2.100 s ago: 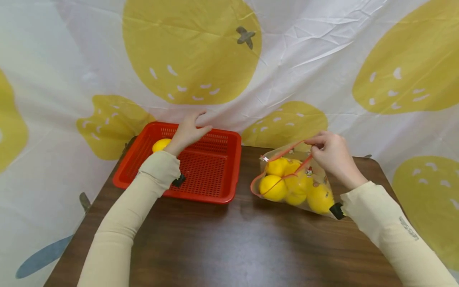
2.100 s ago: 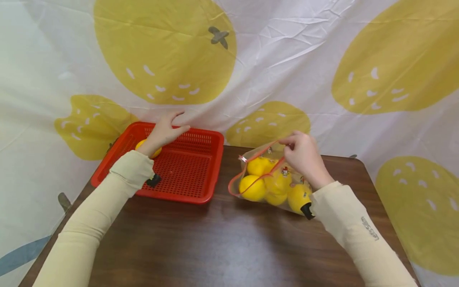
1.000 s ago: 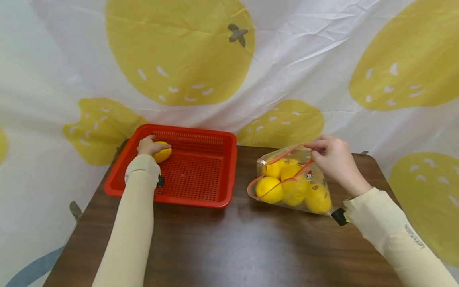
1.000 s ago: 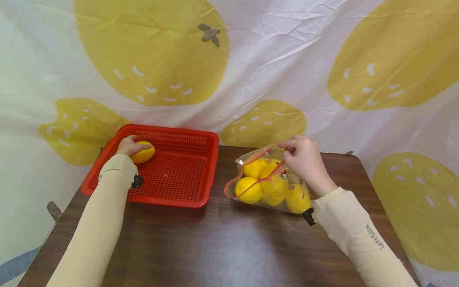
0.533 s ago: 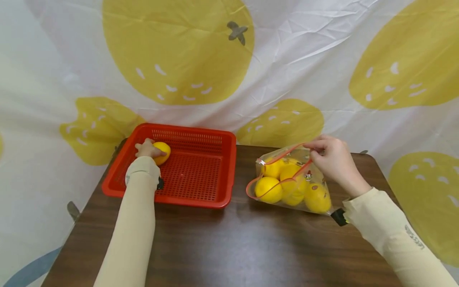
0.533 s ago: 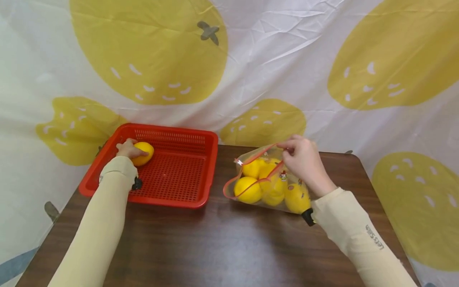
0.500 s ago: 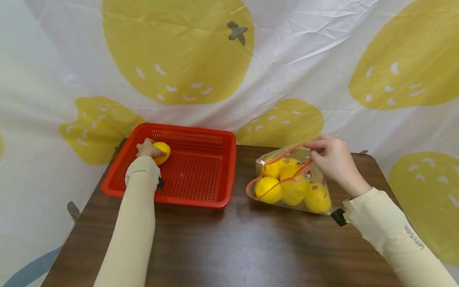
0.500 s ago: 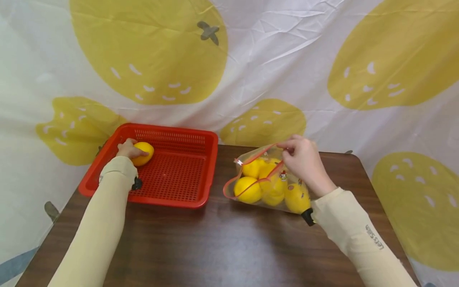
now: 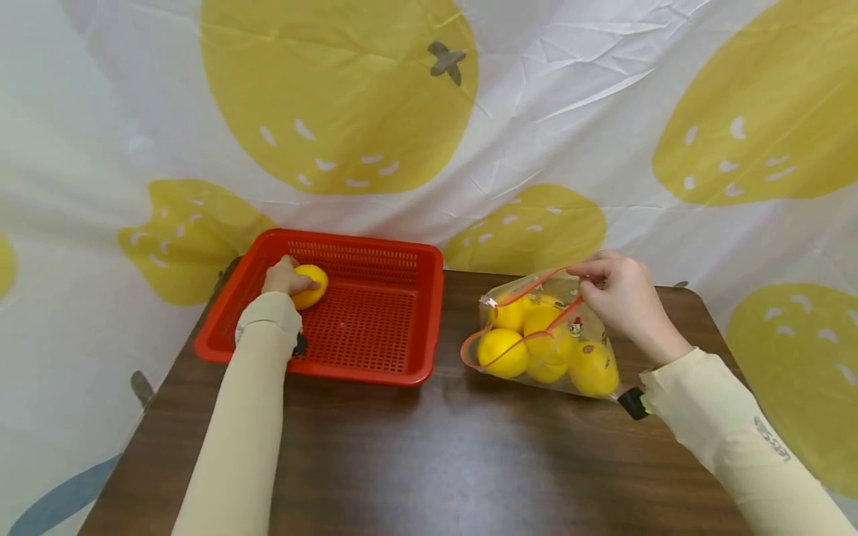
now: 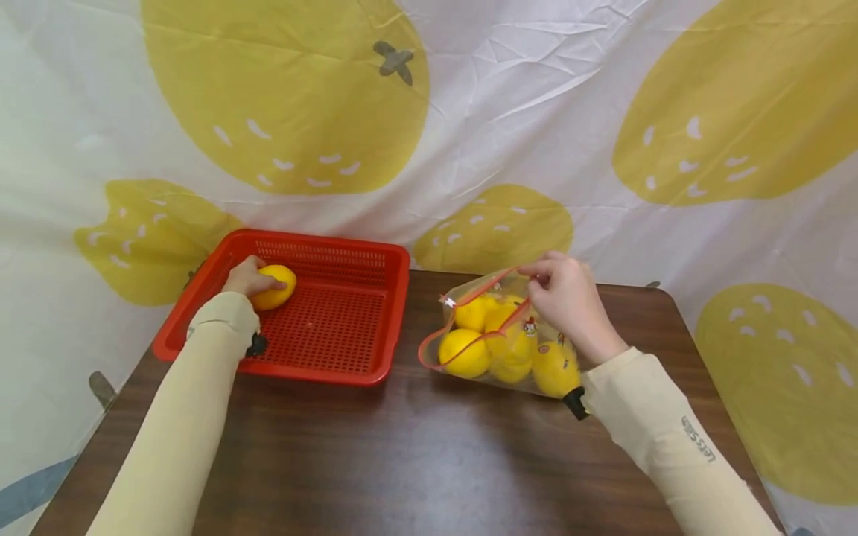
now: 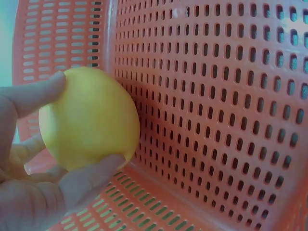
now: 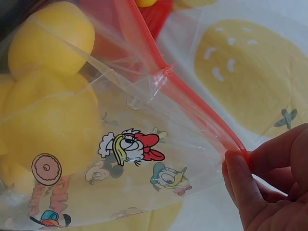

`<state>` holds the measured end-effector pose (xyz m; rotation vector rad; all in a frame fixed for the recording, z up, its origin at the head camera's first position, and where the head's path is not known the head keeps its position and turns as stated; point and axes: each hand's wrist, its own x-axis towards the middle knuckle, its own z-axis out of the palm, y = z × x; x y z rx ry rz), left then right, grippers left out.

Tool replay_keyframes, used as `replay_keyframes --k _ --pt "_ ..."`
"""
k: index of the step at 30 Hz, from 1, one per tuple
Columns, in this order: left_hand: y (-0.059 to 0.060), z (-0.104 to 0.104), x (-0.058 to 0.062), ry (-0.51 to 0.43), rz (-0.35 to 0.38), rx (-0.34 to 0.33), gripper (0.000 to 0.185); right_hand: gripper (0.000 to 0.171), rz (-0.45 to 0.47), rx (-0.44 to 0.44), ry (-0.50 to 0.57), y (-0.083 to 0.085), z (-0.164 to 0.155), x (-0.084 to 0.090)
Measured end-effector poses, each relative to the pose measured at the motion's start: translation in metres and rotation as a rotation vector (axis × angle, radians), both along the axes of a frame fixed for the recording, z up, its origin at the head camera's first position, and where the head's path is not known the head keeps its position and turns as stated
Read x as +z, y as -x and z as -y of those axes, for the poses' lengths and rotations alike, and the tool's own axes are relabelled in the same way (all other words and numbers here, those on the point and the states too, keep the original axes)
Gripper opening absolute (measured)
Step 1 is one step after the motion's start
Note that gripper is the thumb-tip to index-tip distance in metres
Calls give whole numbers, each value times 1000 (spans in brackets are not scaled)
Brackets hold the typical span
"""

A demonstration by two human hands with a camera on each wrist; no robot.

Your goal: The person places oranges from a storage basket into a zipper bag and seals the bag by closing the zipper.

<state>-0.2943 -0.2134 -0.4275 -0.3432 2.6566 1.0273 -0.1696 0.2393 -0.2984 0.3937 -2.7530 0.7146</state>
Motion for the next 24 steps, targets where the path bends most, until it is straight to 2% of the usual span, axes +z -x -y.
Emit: replay_keyframes --k 4,9,15,21,24 --pt "0 -1 6 26 -36 -55 67 26 7 -2 -3 3 -2 0" --pt "0 -8 16 37 -119 -123 65 27 9 -8 -3 6 -3 0" --pt "-2 -24 33 9 -263 -215 62 26 21 -18 -1 7 -4 0" --pt "-15 -49 52 -66 -428 -264 64 25 21 -15 12 7 -4 0" --pt "-24 -65 59 -113 -449 -289 62 25 24 -16 12 8 -4 -1"
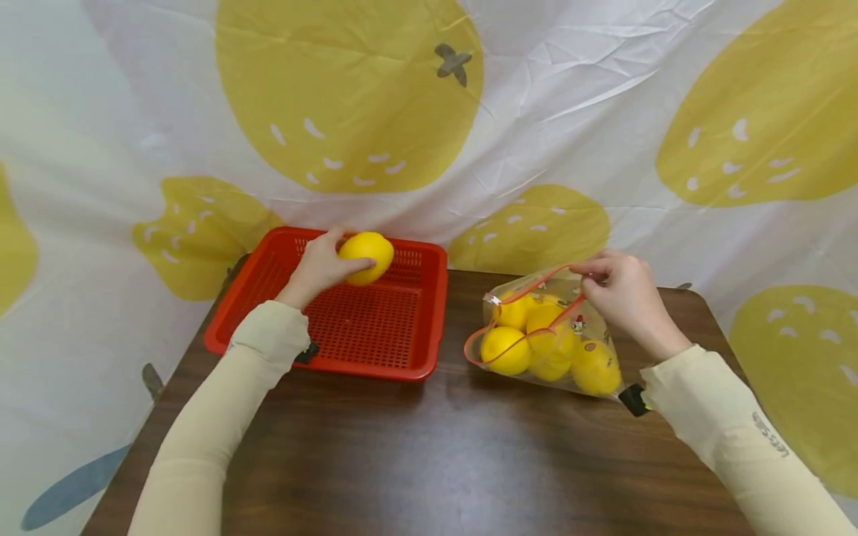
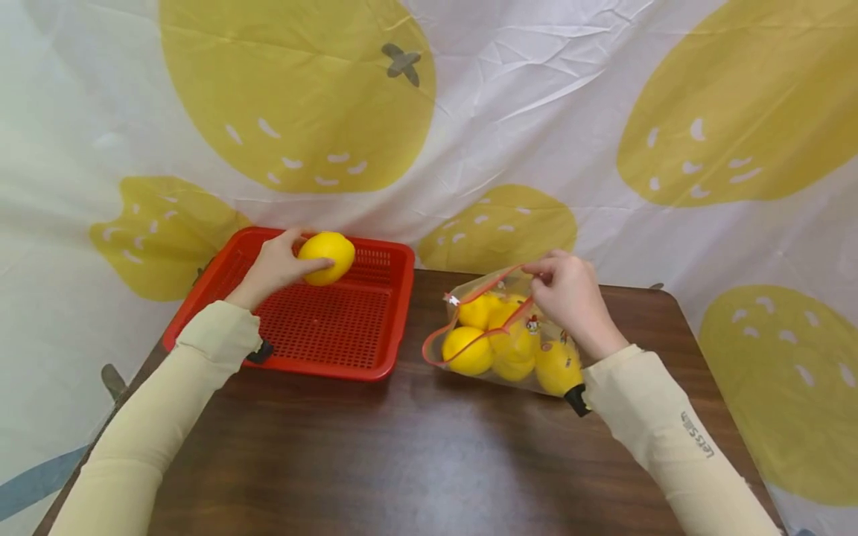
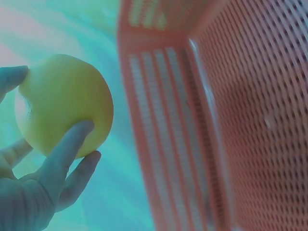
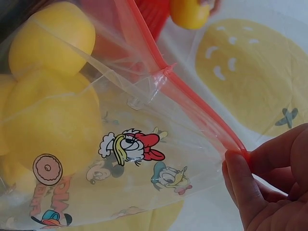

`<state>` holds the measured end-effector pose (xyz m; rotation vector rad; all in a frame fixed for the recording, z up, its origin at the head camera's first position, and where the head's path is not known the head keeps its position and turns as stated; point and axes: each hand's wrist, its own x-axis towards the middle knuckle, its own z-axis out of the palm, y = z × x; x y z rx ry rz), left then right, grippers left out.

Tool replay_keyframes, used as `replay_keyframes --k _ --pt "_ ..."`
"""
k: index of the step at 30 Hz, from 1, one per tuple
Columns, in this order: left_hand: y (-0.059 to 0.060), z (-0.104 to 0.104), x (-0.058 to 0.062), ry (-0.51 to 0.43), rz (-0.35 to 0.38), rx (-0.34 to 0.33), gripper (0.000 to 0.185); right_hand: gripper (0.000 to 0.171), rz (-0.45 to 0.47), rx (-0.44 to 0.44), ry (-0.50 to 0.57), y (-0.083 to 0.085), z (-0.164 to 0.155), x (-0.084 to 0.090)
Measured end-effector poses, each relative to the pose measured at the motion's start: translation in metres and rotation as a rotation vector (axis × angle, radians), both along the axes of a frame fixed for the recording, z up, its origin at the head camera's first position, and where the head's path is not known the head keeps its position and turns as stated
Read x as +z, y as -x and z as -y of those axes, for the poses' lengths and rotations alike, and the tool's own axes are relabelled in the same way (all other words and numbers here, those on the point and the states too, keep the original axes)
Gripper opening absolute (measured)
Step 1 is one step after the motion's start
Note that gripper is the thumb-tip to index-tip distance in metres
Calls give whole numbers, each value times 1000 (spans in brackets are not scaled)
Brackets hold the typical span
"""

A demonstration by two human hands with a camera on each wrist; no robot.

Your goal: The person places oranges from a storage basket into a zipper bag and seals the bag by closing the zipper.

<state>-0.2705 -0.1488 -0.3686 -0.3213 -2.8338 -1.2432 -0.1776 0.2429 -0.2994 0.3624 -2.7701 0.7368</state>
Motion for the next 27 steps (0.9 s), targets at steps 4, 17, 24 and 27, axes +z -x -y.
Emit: replay_keyframes --k 4,17,24,27 --pt "-13 -24 9 -49 33 -47 61 26 2 2 -2 1 1 0" --pt "-49 -102 19 -353 200 -265 53 26 6 9 0 2 2 -2" --pt "-63 -141 12 -480 311 -356 50 27 10 11 2 2 3 -2" --pt "-68 -157 8 -577 387 -386 49 27 14 11 0 2 4 -2"
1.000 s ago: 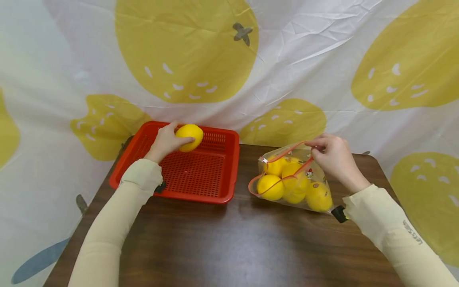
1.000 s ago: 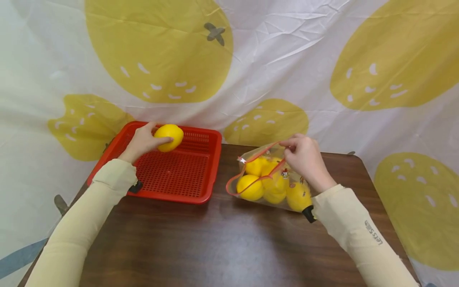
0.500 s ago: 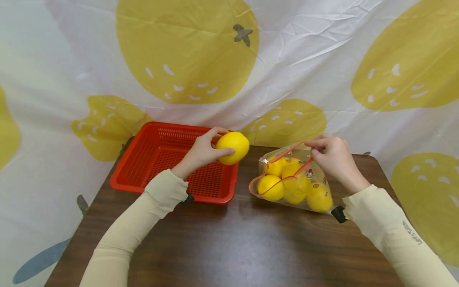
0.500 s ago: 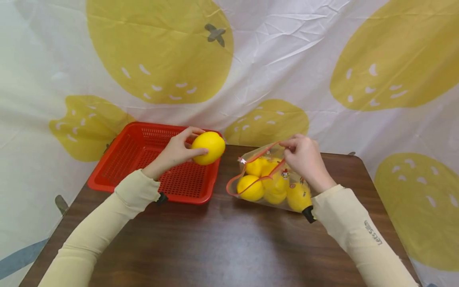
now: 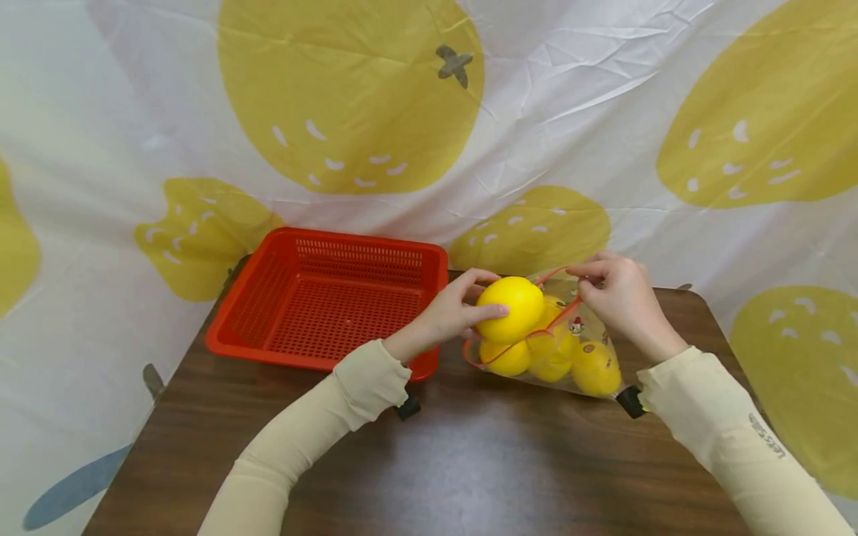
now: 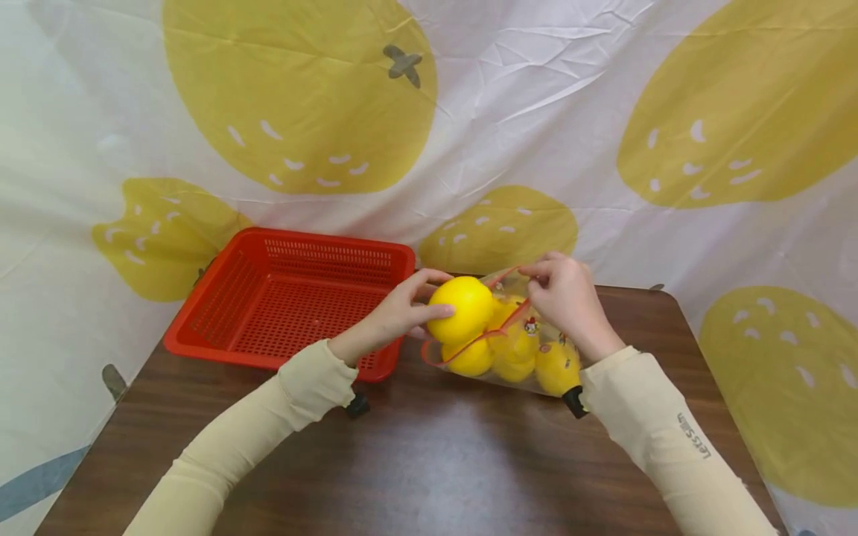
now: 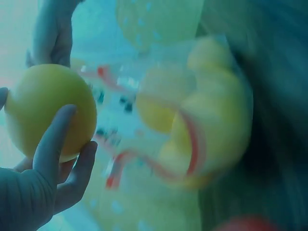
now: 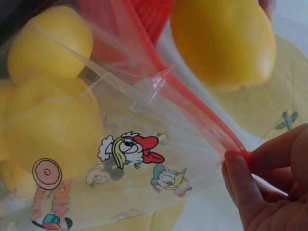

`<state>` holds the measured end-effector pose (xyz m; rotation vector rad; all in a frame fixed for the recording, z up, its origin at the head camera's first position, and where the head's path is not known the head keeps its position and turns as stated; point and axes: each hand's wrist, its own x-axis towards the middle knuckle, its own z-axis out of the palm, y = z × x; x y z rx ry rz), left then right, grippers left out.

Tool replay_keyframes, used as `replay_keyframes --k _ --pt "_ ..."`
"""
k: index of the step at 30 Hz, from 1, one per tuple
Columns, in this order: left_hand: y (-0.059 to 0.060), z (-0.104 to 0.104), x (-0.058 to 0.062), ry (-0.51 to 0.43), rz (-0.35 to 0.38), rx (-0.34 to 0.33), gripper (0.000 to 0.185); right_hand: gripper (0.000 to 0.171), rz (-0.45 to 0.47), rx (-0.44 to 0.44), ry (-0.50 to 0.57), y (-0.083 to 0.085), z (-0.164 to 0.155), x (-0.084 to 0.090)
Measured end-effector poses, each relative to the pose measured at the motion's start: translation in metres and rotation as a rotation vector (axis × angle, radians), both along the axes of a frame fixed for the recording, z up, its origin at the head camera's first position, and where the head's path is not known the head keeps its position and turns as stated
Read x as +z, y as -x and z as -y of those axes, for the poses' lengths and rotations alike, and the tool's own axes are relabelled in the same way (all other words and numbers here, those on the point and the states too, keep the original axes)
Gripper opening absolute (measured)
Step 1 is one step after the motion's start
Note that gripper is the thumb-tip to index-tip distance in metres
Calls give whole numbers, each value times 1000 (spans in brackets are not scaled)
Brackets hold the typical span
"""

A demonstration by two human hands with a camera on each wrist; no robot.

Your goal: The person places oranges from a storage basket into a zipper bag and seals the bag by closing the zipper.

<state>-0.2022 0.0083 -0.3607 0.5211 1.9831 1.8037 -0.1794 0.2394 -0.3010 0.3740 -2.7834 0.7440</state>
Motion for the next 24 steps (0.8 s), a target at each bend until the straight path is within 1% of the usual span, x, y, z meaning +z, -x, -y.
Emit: replay_keyframes --k 2,4,6,8,10,11,12,15,16,17,20,23,24 --pt "-2 -10 -3 -51 59 -15 48 27 1 0 2 0 1 0" --pt "-4 -20 -6 -91 102 -16 48 27 3 0 3 0 1 0" --pt "-5 -28 -8 -113 120 9 48 26 2 2 3 -1 2 0" --pt "-4 -34 -10 -117 109 56 49 26 -4 8 -3 -1 3 0" --pt "-3 -38 -11 -94 60 103 51 27 -20 19 -12 -1 4 0" --pt "-2 -39 -11 -60 6 119 52 27 -26 26 -16 -1 4 0" --pt "-1 -40 -12 -22 -55 127 53 27 -35 34 -20 -1 5 1" --pt "0 -44 -17 122 -272 144 56 27 -58 57 -26 -2 7 0" --pt "0 -46 -19 160 -331 154 57 27 -60 62 -27 -2 8 1" --pt "0 -48 -21 181 -372 164 56 27 -58 64 -28 -2 9 0" --pt "-1 -52 -24 161 -426 166 50 27 -47 60 -22 -1 10 2" --pt "0 -50 -23 109 -443 121 42 27 -29 44 -10 0 8 4" --pt "2 -48 -23 107 -457 102 39 27 -23 37 -3 -1 7 5"
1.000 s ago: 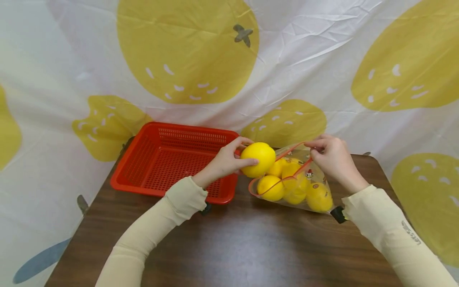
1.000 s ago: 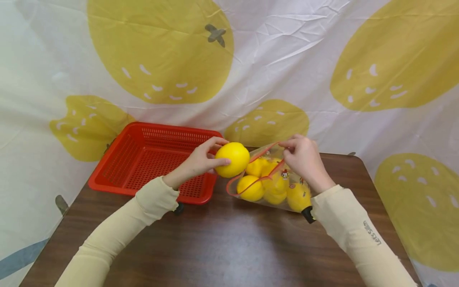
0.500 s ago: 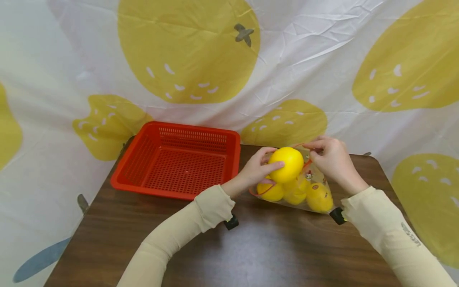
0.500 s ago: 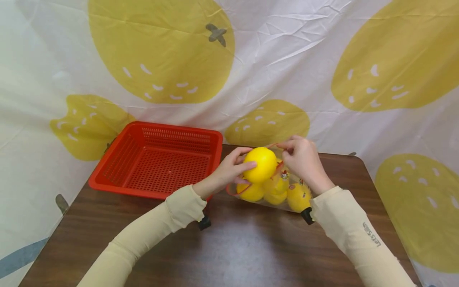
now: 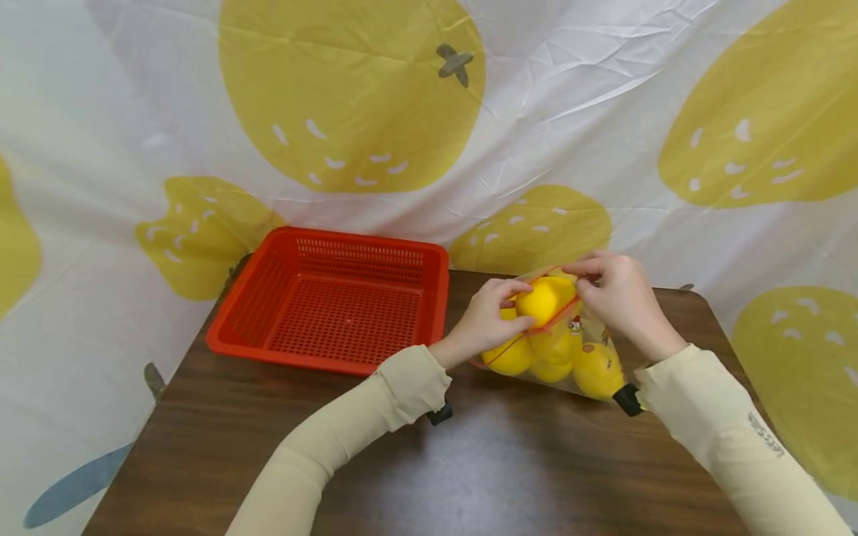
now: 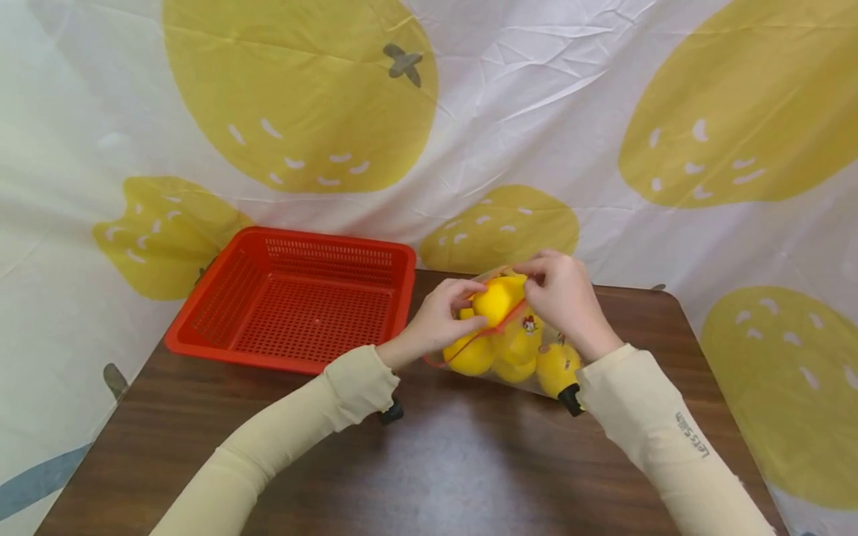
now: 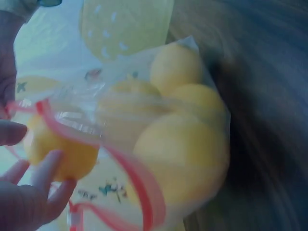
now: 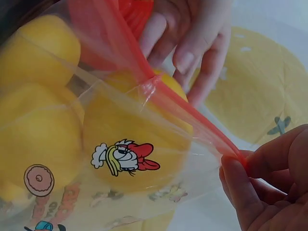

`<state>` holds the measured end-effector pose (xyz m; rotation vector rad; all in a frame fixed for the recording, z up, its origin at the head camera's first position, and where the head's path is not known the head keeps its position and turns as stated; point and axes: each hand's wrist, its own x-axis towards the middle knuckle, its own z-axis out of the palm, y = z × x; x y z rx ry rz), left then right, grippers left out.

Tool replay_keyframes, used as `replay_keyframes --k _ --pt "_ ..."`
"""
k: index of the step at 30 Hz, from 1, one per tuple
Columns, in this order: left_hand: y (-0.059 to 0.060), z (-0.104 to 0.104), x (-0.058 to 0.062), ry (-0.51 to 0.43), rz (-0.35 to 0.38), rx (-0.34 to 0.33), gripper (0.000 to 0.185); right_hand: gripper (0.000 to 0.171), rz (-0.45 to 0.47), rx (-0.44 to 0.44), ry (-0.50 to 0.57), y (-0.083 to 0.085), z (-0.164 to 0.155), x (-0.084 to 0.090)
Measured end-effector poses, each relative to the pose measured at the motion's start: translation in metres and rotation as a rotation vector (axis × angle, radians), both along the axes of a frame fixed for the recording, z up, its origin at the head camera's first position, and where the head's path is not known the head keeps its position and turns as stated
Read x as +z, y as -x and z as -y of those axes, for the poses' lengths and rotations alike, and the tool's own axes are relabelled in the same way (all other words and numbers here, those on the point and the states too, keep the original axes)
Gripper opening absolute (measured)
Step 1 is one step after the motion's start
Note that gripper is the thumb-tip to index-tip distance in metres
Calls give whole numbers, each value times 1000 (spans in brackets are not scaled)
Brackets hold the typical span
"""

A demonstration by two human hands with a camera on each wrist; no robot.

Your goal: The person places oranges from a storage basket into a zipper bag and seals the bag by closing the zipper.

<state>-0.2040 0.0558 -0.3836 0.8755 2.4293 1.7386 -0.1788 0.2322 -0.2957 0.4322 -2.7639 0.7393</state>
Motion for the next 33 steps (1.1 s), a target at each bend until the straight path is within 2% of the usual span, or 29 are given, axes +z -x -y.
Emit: replay_keyframes --k 2,5,10,15,19,23,26,30,33 --pt "3 6 2 22 -9 -25 36 28 18 -17 13 -1 -3 2" --pt "8 15 2 69 0 -23 33 30 33 -38 19 -1 -7 3" --pt "20 30 3 123 34 -17 34 29 -7 -42 4 -1 -11 3" --pt "33 35 -1 305 -6 -60 40 27 -19 -43 5 -1 -12 3" --pt "38 32 -9 411 -130 -84 33 27 -26 -37 2 -2 -11 3" --pt "38 29 -12 450 -318 -59 16 27 -20 -28 -1 -4 -10 3" --pt "35 32 -10 460 -416 -62 12 27 -24 -27 5 -6 -12 5" --pt "27 40 -7 412 -501 -106 13 27 -41 -42 29 -6 -20 9" --pt "19 45 -3 291 -562 -122 13 27 -42 -56 47 -5 -28 11"
